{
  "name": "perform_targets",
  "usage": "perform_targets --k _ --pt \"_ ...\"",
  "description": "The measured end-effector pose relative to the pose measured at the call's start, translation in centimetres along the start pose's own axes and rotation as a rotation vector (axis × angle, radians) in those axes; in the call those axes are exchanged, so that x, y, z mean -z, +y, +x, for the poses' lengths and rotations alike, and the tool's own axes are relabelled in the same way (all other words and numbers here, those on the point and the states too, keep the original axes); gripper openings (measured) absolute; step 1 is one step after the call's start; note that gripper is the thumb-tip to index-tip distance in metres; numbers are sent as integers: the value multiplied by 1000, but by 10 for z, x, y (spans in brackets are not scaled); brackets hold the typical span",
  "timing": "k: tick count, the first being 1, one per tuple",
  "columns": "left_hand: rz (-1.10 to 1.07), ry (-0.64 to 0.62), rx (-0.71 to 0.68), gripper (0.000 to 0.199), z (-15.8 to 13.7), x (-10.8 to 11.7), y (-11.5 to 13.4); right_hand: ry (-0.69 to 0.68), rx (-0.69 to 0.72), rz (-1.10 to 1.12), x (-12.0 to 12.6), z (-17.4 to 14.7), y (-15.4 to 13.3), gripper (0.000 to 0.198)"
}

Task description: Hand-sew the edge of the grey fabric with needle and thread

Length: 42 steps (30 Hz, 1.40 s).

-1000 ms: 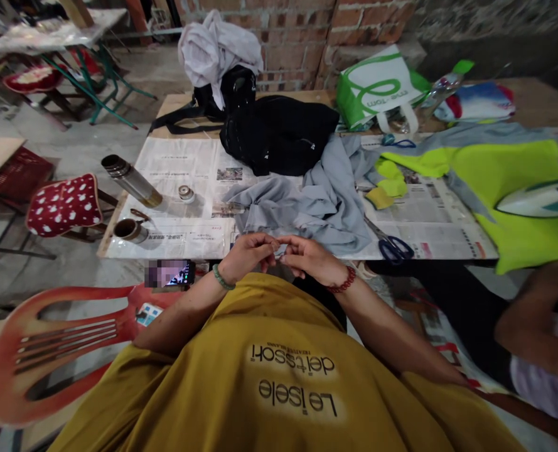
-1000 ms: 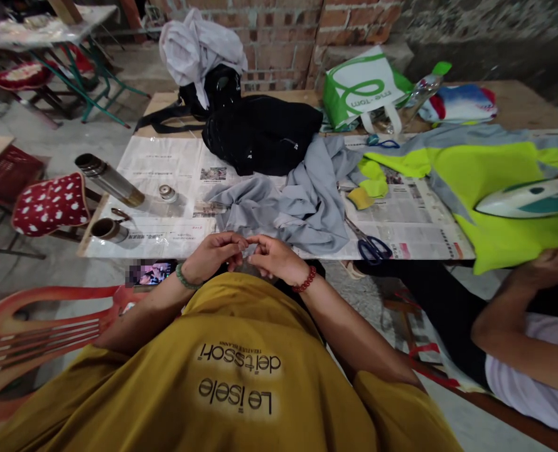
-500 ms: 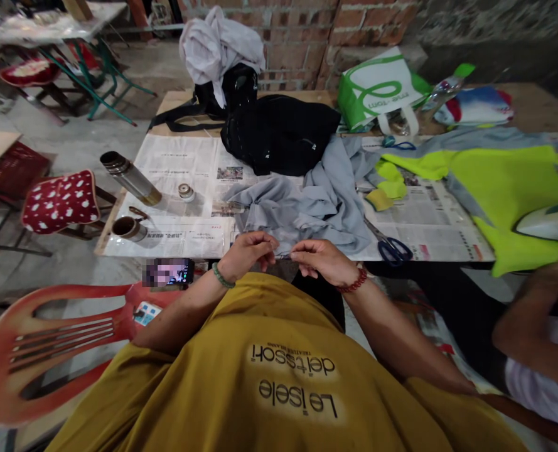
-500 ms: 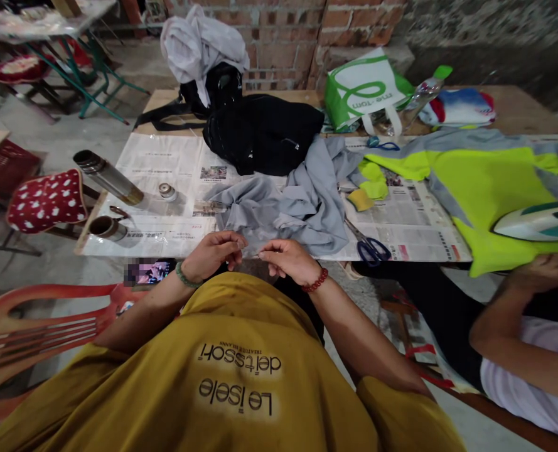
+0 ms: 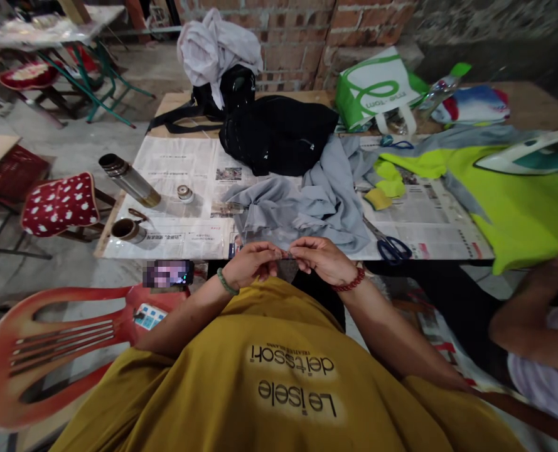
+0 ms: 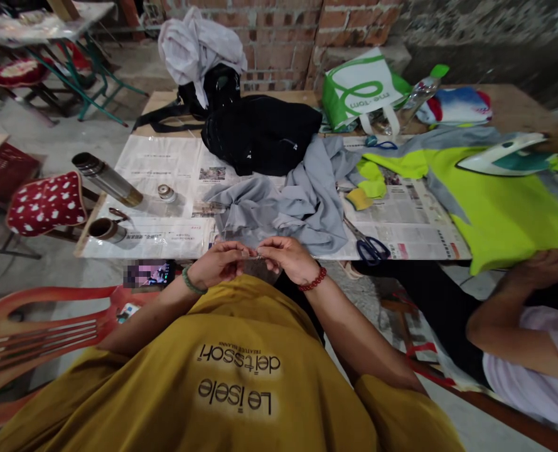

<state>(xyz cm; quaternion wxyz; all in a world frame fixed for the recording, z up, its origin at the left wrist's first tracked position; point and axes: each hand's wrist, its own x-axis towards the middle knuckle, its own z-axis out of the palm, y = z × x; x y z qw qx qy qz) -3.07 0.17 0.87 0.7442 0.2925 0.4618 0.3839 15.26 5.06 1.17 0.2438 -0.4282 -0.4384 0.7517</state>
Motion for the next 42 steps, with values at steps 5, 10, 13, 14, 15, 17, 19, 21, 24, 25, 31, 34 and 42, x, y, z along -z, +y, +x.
perform_targets --k 5,10,13,14,15,17,19,21,24,25,31,34,42 --pt "-62 -4 37 24 -3 1 -6 -9 -16 27 -1 1 1 42" --pt "-51 22 25 26 -4 5 -8 -31 -20 83 -1 2 4 37" --pt "-8 60 23 23 -5 8 -10 -54 -16 95 -1 2 5 34" --pt "17 65 30 22 -6 10 -10 -56 -15 95 -1 2 5 34" --pt "44 65 38 22 -6 12 -11 -56 -15 93 -1 2 6 34" --pt "88 64 48 23 -7 16 -11 -56 -16 91 -1 2 6 34" --pt "107 78 48 22 -7 20 -12 -55 -18 92 0 2 6 33" --pt "102 109 42 21 -6 23 -14 -51 -20 99 1 3 6 33" --pt "61 146 23 22 -6 24 -18 -56 -31 122 2 4 7 32" --pt "48 147 17 22 -5 23 -20 -62 -36 135 2 5 7 32" --pt "26 63 21 23 -5 10 -28 -97 -80 220 2 7 16 30" --pt "6 51 -1 27 -4 6 -30 -95 -99 236 1 8 21 31" --pt "60 75 13 23 -4 3 -30 -67 -91 219 -1 7 25 31"
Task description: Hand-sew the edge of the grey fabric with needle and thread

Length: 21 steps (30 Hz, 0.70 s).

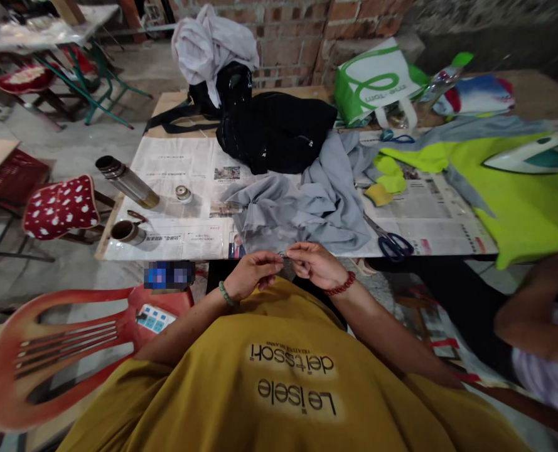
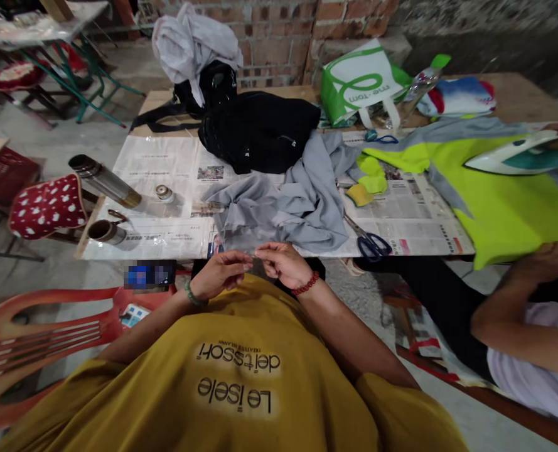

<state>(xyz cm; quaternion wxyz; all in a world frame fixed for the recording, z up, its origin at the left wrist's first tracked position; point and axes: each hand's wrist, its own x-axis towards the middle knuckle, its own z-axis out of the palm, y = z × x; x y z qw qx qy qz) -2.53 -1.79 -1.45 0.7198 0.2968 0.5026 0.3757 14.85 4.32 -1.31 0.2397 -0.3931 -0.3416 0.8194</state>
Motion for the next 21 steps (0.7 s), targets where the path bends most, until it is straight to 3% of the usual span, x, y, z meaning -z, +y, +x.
perform_targets --k 13,21 --pt "-69 94 -22 20 -1 1 7 139 100 -252 -1 -4 -3 38" --pt "-157 17 66 22 -2 4 8 171 120 -414 -2 -7 -8 36"
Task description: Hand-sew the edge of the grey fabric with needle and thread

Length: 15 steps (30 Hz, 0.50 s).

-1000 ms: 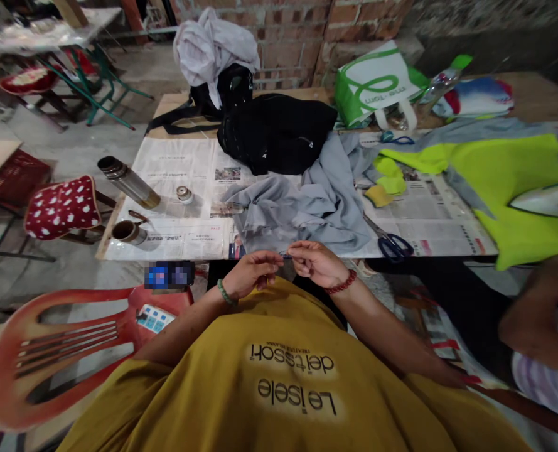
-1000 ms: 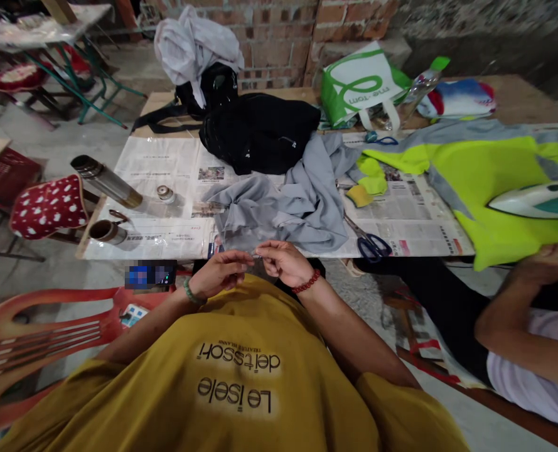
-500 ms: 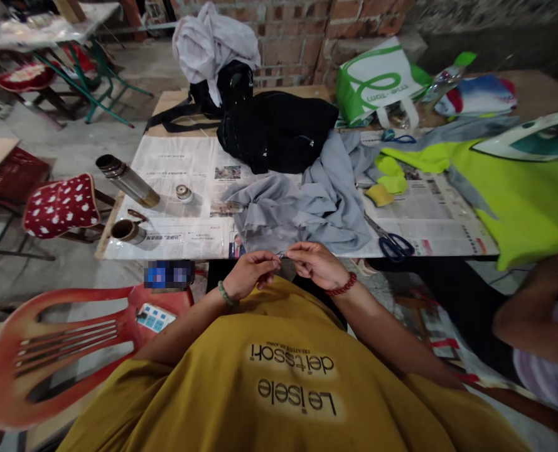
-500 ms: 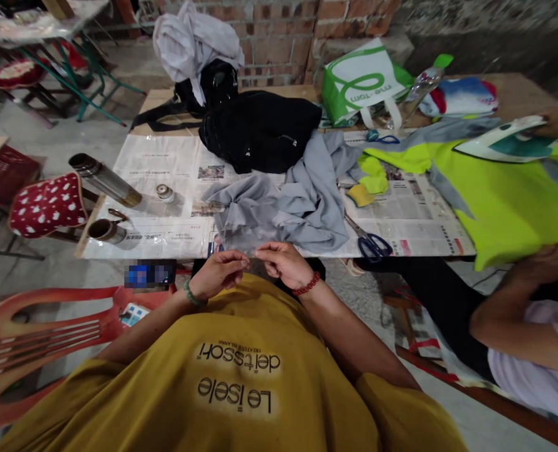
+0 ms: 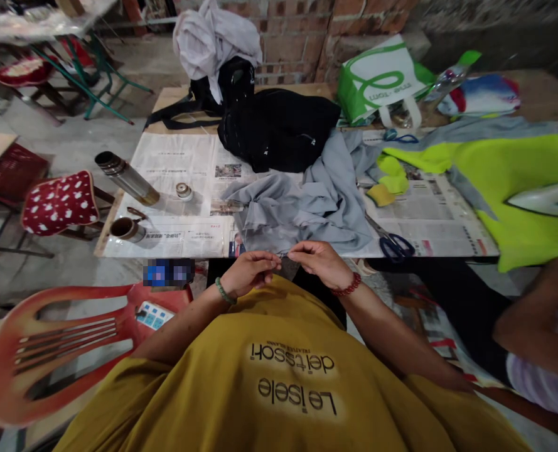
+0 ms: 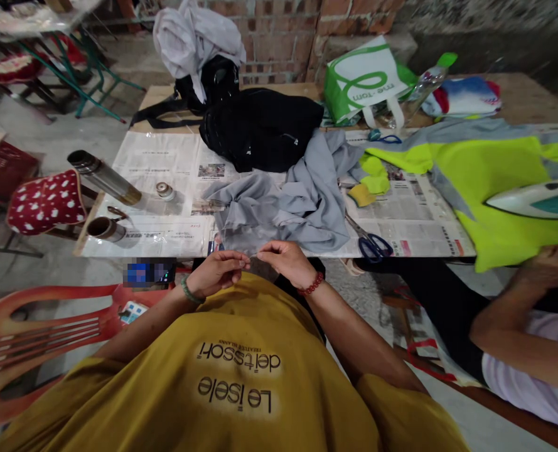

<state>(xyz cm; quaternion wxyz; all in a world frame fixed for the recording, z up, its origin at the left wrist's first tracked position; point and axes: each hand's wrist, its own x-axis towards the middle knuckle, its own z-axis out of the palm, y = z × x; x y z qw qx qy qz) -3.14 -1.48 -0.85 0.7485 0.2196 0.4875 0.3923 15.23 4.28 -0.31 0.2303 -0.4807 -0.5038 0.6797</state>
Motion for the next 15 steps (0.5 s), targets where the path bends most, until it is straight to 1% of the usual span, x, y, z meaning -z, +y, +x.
perform_targets --k 4,8,12,15 --pt "-43 -32 21 20 0 2 2 3 4 -66 2 -1 -1 35" --pt "-61 -52 37 19 -1 3 4 17 67 -131 3 0 -1 32" --pt "-55 -50 38 20 -1 3 4 19 96 -157 3 0 -1 31" --pt "-33 -45 39 16 0 3 5 19 115 -179 4 -1 0 31"
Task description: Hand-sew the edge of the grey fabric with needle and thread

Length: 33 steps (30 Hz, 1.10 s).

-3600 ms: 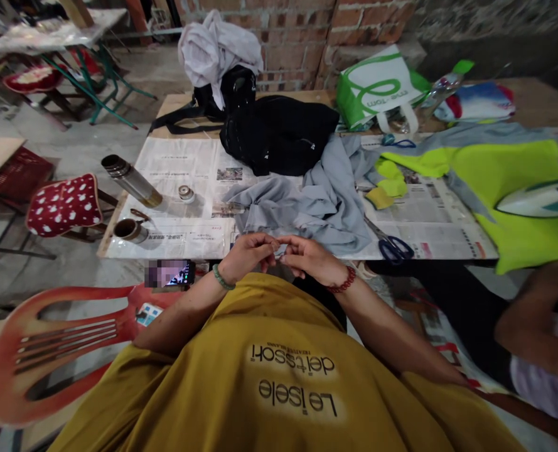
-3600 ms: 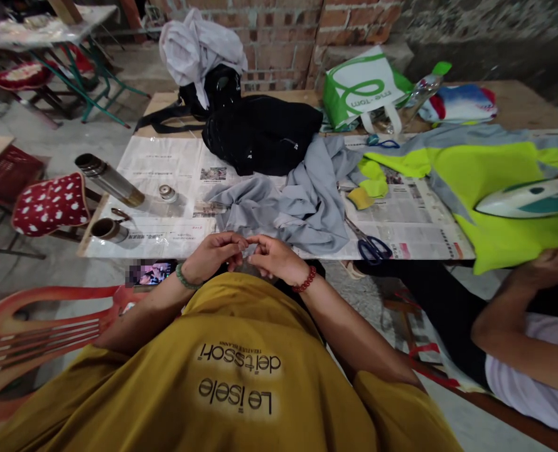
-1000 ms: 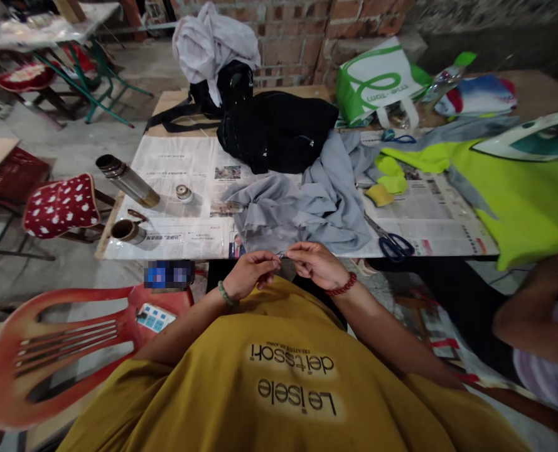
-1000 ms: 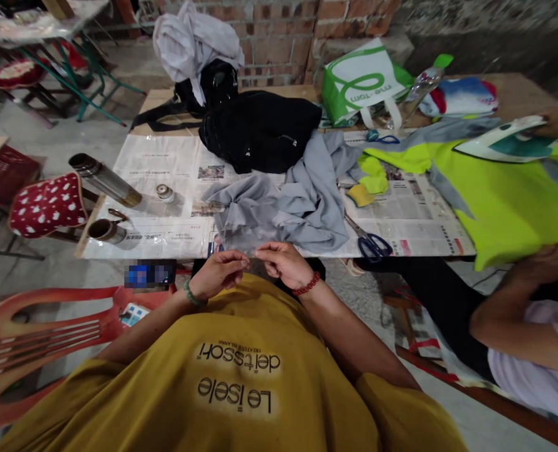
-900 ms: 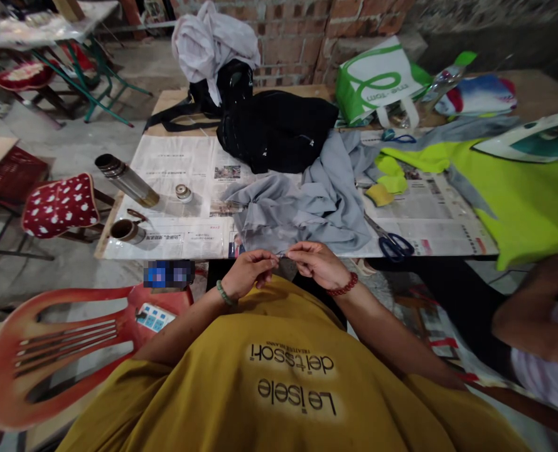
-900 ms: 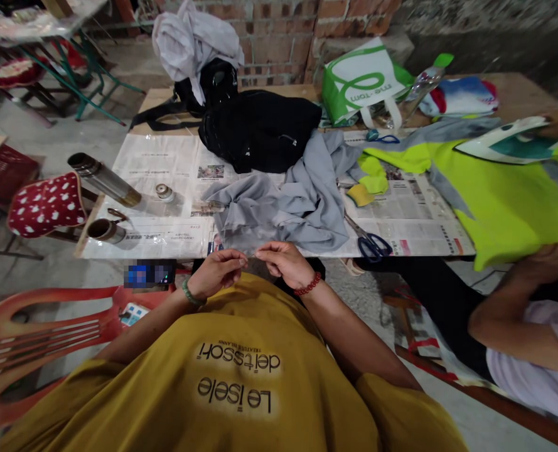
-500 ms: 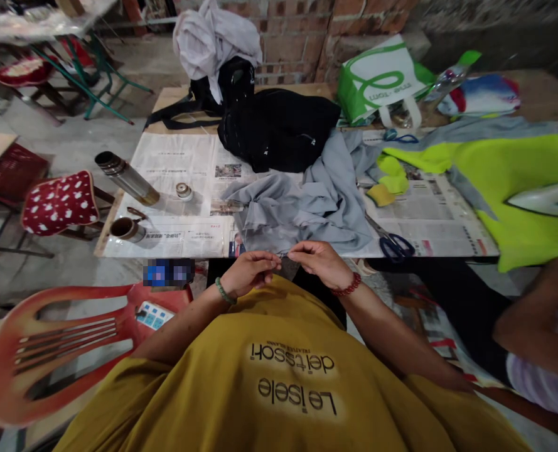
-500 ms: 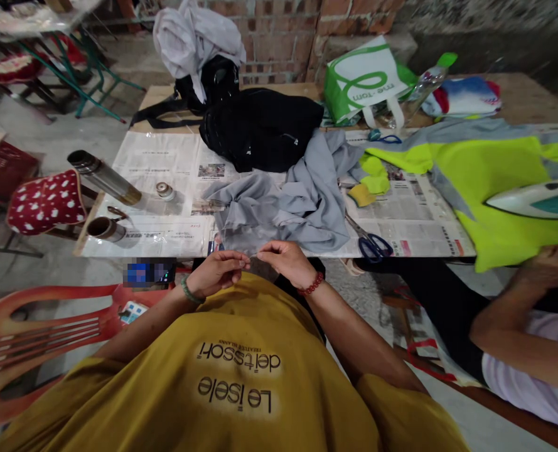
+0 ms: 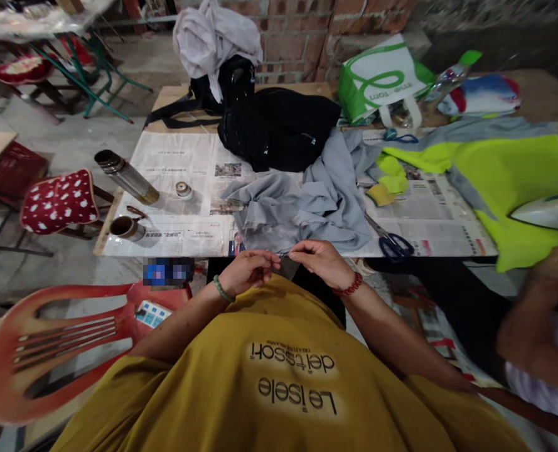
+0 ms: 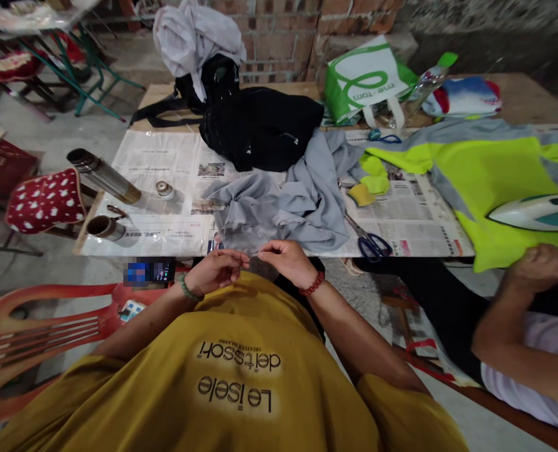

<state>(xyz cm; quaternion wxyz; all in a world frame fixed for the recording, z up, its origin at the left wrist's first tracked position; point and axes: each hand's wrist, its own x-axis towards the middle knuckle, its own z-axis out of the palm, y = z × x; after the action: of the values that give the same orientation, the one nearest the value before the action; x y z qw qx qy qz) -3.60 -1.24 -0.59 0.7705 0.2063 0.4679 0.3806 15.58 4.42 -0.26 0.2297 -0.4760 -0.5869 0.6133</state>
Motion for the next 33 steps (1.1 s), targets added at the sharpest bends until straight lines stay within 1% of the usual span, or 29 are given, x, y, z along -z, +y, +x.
perform_targets --k 2,8,12,14,16,17,18,19,21,22,23,26,28,30,31,33 --pt "13 10 1 15 0 -1 0 3 14 -13 0 -1 0 30" --pt "86 87 -13 22 2 -3 -2 13 42 -53 -2 -2 -2 25" --pt "135 128 -15 19 3 -4 -4 5 53 -73 -2 -2 -1 21" --pt "156 139 -21 17 2 -3 -3 -7 30 -94 -2 -1 0 19" --pt "176 151 -34 15 0 -1 -2 -21 -26 -126 0 -1 2 17" --pt "189 159 -41 14 -1 0 -1 -28 -53 -146 0 -1 3 19" --pt "204 167 -47 14 -1 1 0 -33 -71 -163 1 -1 3 28" --pt "224 173 -51 14 -2 2 1 -38 -77 -176 3 -2 3 40" --pt "278 183 -53 13 -4 3 2 -36 -46 -185 4 -4 1 62" --pt "312 187 -52 12 -4 2 2 -33 -21 -177 4 -5 0 67" --pt "348 191 -51 11 -5 2 2 -30 4 -155 3 -6 -1 68" --pt "458 200 -69 8 -6 -1 1 -76 29 -27 -7 -8 -4 62" --pt "531 197 -120 9 -7 -2 0 -170 -33 60 -16 -7 -3 59" --pt "601 192 -191 10 -7 -1 -2 -259 -105 95 -26 -6 0 55" --pt "628 194 -220 11 -7 0 -3 -277 -119 87 -29 -5 3 52" --pt "650 206 -243 10 -7 2 -5 -238 -84 28 -33 -3 9 42"
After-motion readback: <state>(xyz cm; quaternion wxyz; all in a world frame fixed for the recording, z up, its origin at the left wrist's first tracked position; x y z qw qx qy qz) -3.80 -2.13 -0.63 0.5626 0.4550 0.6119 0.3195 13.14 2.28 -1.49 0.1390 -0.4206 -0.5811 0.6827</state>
